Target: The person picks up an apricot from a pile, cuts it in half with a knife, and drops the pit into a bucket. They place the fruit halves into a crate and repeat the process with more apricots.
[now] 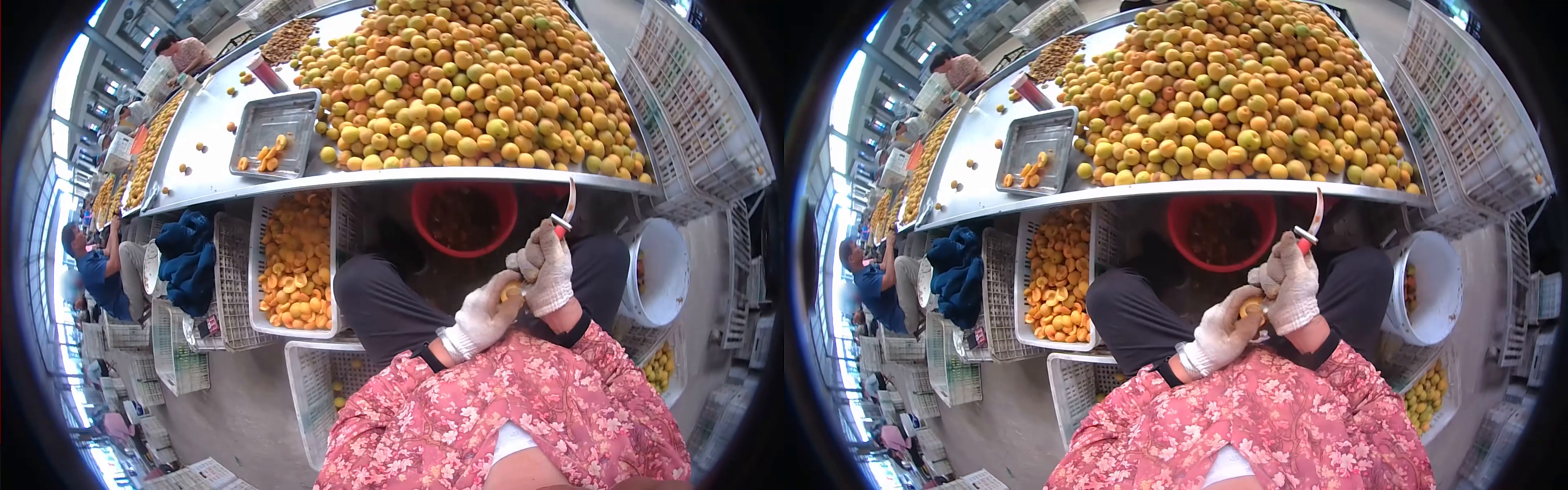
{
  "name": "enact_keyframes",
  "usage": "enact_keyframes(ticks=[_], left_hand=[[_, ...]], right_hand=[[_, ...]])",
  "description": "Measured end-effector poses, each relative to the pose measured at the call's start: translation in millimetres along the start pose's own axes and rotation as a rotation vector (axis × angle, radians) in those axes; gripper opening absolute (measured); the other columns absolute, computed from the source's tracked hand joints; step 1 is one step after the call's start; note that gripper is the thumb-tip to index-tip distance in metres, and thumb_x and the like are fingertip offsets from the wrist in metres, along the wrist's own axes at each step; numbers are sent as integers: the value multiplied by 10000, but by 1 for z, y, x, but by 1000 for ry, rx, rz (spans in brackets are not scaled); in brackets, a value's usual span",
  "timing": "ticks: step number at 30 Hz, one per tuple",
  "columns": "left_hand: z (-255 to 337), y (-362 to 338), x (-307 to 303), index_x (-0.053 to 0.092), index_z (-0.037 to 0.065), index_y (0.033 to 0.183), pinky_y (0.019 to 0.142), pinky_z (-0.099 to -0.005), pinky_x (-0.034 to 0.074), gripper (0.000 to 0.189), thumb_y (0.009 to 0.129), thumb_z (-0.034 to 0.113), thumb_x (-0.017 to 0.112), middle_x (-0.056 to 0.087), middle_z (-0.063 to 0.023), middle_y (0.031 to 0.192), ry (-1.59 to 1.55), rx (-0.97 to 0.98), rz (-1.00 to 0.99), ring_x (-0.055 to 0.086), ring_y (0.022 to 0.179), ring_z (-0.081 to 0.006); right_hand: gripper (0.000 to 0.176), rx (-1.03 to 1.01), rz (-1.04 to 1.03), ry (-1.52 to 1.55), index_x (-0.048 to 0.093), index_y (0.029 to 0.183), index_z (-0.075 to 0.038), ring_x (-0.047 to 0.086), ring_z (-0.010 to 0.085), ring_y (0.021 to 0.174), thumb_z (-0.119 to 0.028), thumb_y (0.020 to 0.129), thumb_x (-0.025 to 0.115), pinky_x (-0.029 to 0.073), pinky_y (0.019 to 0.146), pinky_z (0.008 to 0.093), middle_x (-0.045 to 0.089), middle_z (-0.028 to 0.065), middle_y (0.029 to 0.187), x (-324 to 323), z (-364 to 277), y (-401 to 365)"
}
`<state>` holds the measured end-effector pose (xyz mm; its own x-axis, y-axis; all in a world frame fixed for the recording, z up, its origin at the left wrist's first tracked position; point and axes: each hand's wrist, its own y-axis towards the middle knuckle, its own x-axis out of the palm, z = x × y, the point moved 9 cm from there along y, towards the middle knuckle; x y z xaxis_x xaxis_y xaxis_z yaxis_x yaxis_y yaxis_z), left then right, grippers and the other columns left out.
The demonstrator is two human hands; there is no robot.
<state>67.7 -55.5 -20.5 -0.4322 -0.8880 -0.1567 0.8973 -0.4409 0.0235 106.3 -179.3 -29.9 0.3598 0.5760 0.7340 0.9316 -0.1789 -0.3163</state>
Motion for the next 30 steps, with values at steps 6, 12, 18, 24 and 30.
enact_keyframes(ticks=[6, 12, 18, 24, 30], left_hand=[[-10, 2, -3, 545, 20, 1294, 845, -298, 530, 333, 975, 115, 561, 674, -105, 1093, -42, 63, 18, 668, 929, -169], [-43, 21, -13, 527, 46, 1298, 610, -309, 518, 326, 1015, 206, 523, 640, -96, 1035, -975, -360, 155, 625, 730, -177], [-63, 20, -60, 525, 82, 1310, 616, -336, 495, 373, 975, 244, 553, 621, -147, 930, -1061, -388, 233, 598, 679, -206], [-58, 8, -170, 514, 107, 1315, 657, -337, 522, 387, 972, 259, 612, 627, -137, 953, -919, -187, 544, 625, 782, -241], [-141, -48, -394, 430, 90, 1436, 1143, -513, 318, 533, 996, 379, 510, 498, -151, 1413, -703, -62, 902, 441, 1354, -296]], right_hand=[[348, 168, 237, 154, 506, 782, -170, 233, 97, 380, -428, 928, 689, 344, 465, 326, 279, -81, 498, -5, 22, 11], [280, -159, 141, 27, 511, 894, -142, 387, 124, 441, -362, 963, 669, 410, 471, 323, 394, -32, 556, 23, -6, 54], [118, -406, 95, -580, 605, 1004, -68, 609, 93, 687, -131, 940, 681, 494, 627, 236, 634, 9, 800, 31, -55, 57], [100, -258, 185, -593, 598, 954, -82, 560, 93, 538, -168, 964, 647, 428, 459, 232, 608, 21, 686, -25, -49, 51], [103, -151, 168, -643, 594, 920, -65, 502, 81, 493, -136, 926, 669, 406, 466, 238, 545, -8, 645, -52, -71, 46]])
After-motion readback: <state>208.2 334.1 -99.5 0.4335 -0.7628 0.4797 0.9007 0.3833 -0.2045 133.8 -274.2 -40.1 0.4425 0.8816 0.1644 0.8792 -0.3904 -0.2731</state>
